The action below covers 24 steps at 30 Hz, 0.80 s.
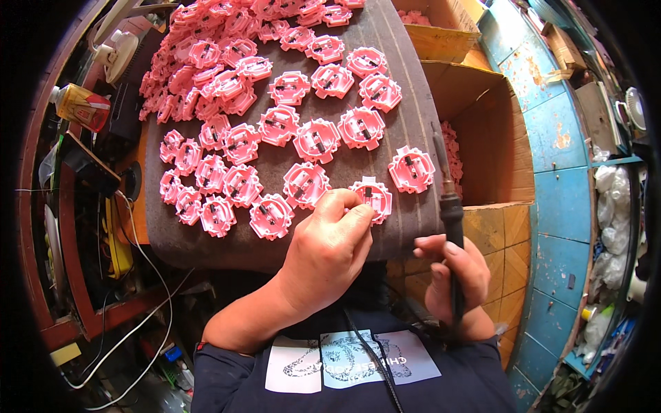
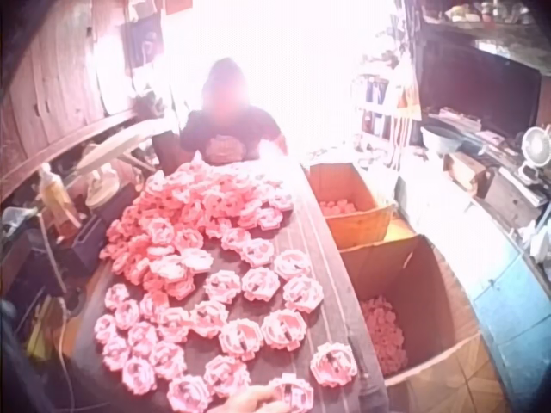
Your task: The person uses a soldering iron to attach small black components to pink plastic pieces on a workbench. They handle each piece individually, apply solder, and place the finished items into a cardboard box.
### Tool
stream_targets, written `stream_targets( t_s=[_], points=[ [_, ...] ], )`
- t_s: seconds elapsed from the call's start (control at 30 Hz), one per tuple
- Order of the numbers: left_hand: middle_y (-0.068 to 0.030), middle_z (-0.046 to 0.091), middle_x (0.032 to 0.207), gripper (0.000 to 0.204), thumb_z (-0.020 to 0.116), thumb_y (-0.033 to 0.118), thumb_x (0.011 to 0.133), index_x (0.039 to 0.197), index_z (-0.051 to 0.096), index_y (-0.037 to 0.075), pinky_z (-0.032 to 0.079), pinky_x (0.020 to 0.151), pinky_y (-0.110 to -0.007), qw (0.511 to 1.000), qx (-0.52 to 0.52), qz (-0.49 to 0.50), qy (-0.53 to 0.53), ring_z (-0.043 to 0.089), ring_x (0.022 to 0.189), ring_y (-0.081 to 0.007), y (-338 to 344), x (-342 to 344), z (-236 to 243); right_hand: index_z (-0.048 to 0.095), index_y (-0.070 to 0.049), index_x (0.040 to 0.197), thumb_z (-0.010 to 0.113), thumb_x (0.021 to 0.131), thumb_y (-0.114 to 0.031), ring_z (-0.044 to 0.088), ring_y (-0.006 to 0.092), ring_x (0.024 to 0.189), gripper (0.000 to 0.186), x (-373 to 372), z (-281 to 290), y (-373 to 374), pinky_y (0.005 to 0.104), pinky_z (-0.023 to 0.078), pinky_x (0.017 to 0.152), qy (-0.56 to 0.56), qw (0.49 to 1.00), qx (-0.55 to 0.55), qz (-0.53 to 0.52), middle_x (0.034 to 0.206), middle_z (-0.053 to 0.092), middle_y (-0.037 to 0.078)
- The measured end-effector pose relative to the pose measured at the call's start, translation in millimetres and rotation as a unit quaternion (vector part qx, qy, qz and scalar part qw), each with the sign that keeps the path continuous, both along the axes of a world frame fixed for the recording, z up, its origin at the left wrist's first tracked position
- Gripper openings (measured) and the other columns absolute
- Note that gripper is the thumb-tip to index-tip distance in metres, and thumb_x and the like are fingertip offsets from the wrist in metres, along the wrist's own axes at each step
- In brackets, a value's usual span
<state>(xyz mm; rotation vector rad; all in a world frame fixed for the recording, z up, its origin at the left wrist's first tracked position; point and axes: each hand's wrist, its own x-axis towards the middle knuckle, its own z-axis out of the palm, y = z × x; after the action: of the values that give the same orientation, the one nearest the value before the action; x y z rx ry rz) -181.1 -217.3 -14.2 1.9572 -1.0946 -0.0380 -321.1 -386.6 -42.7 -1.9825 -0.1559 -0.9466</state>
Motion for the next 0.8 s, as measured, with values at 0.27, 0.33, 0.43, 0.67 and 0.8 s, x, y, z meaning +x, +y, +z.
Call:
stream_targets(
  t_s=[0.27, 0.33, 0.43, 0.67, 0.8],
  points=[
    [-0.0168, 0.065, 0.105, 0.027, 0.076, -0.009, 0.083, 0.107, 0.068, 0.000, 0.058, 0.075, -0.040, 1.000, 0.001, -0.002, -0.002, 0.069, 0.089, -0.0343, 2, 0, 0, 0.057, -0.001, 0.127, 0.076, 0.090, 0.005, 0.073, 0.0349, 0.077, 0.042, 38, -8, 10, 0.0419, 0.060, 0.067, -0.007, 0.998, -0.061, -0.011, 0.102, 0.074, 0.025],
    [-0.0171, 0.064, 0.105, 0.024, 0.075, -0.007, 0.084, 0.106, 0.068, -0.001, 0.059, 0.074, -0.042, 1.000, 0.001, -0.004, -0.004, 0.070, 0.088, -0.0353, 1, 1, 1, 0.056, -0.001, 0.128, 0.079, 0.088, 0.004, 0.074, 0.0375, 0.080, 0.046, 45, -7, 12, 0.0432, 0.060, 0.069, -0.004, 0.998, -0.066, -0.017, 0.105, 0.073, 0.027],
    [-0.0178, 0.065, 0.106, 0.025, 0.076, -0.006, 0.085, 0.109, 0.069, -0.001, 0.059, 0.075, -0.042, 1.000, -0.002, -0.004, 0.003, 0.070, 0.089, -0.0356, 1, 1, 0, 0.054, -0.001, 0.130, 0.081, 0.086, 0.002, 0.074, 0.0411, 0.085, 0.052, 48, -13, 13, 0.0462, 0.061, 0.072, -0.004, 0.997, -0.077, -0.022, 0.114, 0.072, 0.030],
    [-0.0188, 0.066, 0.107, 0.029, 0.076, -0.007, 0.085, 0.113, 0.070, -0.001, 0.059, 0.075, -0.042, 1.000, -0.010, -0.006, 0.004, 0.070, 0.089, -0.0366, 1, 1, 0, 0.052, -0.001, 0.133, 0.081, 0.085, 0.001, 0.073, 0.0436, 0.092, 0.055, 51, -9, 11, 0.0490, 0.060, 0.078, 0.025, 0.996, -0.085, -0.001, 0.122, 0.070, 0.032],
    [-0.0190, 0.066, 0.107, 0.029, 0.076, -0.007, 0.085, 0.113, 0.070, -0.001, 0.059, 0.076, -0.042, 1.000, -0.008, -0.005, 0.007, 0.070, 0.090, -0.0367, 1, 1, 1, 0.050, -0.004, 0.133, 0.081, 0.088, -0.002, 0.065, 0.0294, 0.080, 0.055, 52, -9, 10, 0.0396, 0.055, 0.071, 0.040, 0.993, -0.107, -0.002, 0.129, 0.069, 0.028]
  ],
)
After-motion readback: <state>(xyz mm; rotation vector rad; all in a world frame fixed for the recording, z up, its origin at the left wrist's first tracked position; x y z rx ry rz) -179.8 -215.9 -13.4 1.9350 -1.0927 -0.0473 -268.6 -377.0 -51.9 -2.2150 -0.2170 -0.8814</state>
